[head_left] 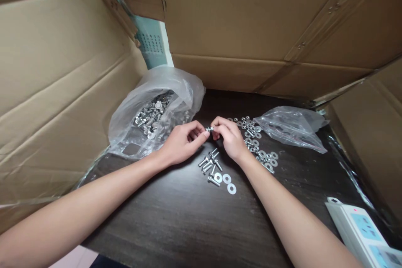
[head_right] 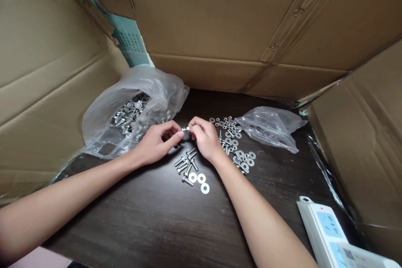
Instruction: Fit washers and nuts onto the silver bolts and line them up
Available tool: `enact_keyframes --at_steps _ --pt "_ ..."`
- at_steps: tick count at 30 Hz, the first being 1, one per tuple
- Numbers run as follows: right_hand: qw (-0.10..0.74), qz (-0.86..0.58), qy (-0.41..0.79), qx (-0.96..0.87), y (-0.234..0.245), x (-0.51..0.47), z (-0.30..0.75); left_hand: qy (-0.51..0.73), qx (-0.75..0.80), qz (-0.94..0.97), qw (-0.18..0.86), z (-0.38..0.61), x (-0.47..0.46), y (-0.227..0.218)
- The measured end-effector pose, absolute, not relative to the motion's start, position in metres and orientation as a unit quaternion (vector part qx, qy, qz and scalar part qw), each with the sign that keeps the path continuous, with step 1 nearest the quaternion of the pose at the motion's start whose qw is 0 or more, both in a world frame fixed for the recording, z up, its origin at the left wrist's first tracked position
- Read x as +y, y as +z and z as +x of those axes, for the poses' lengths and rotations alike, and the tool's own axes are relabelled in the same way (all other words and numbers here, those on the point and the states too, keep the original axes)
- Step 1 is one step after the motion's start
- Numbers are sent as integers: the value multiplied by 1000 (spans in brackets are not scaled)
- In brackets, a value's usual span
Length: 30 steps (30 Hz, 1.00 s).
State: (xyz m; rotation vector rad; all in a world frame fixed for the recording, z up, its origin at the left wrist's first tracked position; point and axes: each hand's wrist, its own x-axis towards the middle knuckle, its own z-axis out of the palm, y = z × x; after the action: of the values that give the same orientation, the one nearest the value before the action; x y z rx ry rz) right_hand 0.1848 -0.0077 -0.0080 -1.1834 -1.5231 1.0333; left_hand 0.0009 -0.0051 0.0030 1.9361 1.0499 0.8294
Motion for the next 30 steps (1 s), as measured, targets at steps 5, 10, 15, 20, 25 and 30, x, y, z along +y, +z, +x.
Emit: enact_keyframes --at_steps 5,10,15,20,25,30 --pt "457 -475 426 -620 -7 -8 185 283 391 791 376 -1 -4 3" --pt "450 -477 434 -618 -4 -9 183 262 391 811 347 -1 -4 3" --pt "446 -472 447 -615 -2 -10 181 269 391 812 339 -2 -4 2" --pt "431 -480 422 -637 -4 -10 182 271 390 814 335 -2 -4 3" --pt "412 -482 412 -655 -4 -10 181 286 374 811 346 -2 -5 2" --pt "398 -499 409 -652 -5 -11 178 304 359 809 352 -2 -3 1"
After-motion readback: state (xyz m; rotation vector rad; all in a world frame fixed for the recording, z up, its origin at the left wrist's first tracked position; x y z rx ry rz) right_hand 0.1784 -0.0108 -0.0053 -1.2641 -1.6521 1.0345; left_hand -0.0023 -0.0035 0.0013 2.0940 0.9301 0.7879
